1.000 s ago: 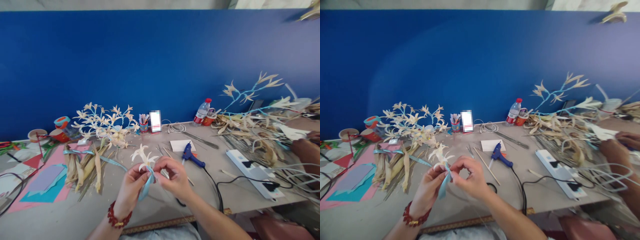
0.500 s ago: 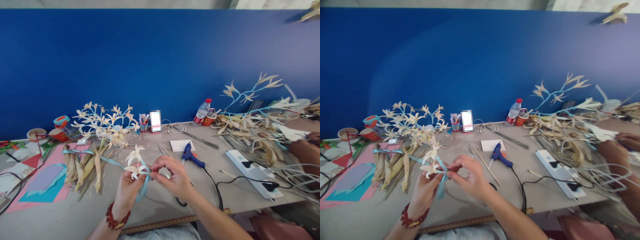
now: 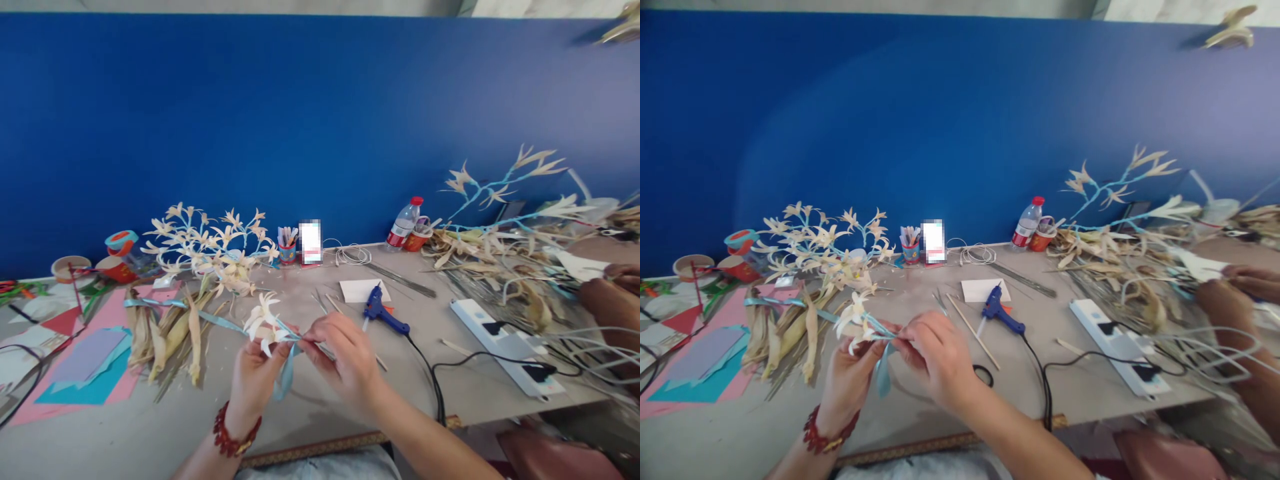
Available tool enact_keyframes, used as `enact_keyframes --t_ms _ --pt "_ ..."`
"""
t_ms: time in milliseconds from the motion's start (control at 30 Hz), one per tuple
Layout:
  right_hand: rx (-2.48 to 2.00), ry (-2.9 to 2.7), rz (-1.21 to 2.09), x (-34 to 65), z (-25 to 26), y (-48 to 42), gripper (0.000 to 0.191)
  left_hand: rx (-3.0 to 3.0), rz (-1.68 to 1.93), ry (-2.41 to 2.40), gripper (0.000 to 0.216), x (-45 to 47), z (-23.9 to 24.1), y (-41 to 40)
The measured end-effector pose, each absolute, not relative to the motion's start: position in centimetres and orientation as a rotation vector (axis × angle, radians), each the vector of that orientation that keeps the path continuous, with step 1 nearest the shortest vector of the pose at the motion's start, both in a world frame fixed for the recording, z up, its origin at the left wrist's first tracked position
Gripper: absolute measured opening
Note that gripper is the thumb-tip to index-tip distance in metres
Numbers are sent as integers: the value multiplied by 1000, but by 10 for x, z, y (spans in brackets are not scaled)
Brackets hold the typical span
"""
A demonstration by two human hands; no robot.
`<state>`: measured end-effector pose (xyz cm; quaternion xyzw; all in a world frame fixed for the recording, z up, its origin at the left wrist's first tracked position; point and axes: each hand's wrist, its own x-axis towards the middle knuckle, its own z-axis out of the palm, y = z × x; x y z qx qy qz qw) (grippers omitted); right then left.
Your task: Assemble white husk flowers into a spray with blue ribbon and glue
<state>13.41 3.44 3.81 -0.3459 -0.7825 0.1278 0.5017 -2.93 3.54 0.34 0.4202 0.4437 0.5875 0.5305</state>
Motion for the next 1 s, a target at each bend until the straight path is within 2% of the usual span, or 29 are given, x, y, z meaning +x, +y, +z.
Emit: enact_keyframes --t_ms 133,233,333,433,533,1000 --pt "-815 -1987 196 136 39 33 14 995 1400 1054 18 -29 2 34" --pt "-778 -1978 234 138 42 34 16 989 1406 1025 20 -29 0 33" --pt "-762 -1828 463 140 42 36 10 964 1419 994 15 -28 1 33" --pt "-794 -1583 859 142 39 41 2 968 1424 980 12 -27 4 33" --pt "-807 -1429 1153 141 35 44 8 990 1402 962 11 -26 7 33" --pt "-842 -1339 1395 134 30 45 20 961 1398 895 9 -28 7 34"
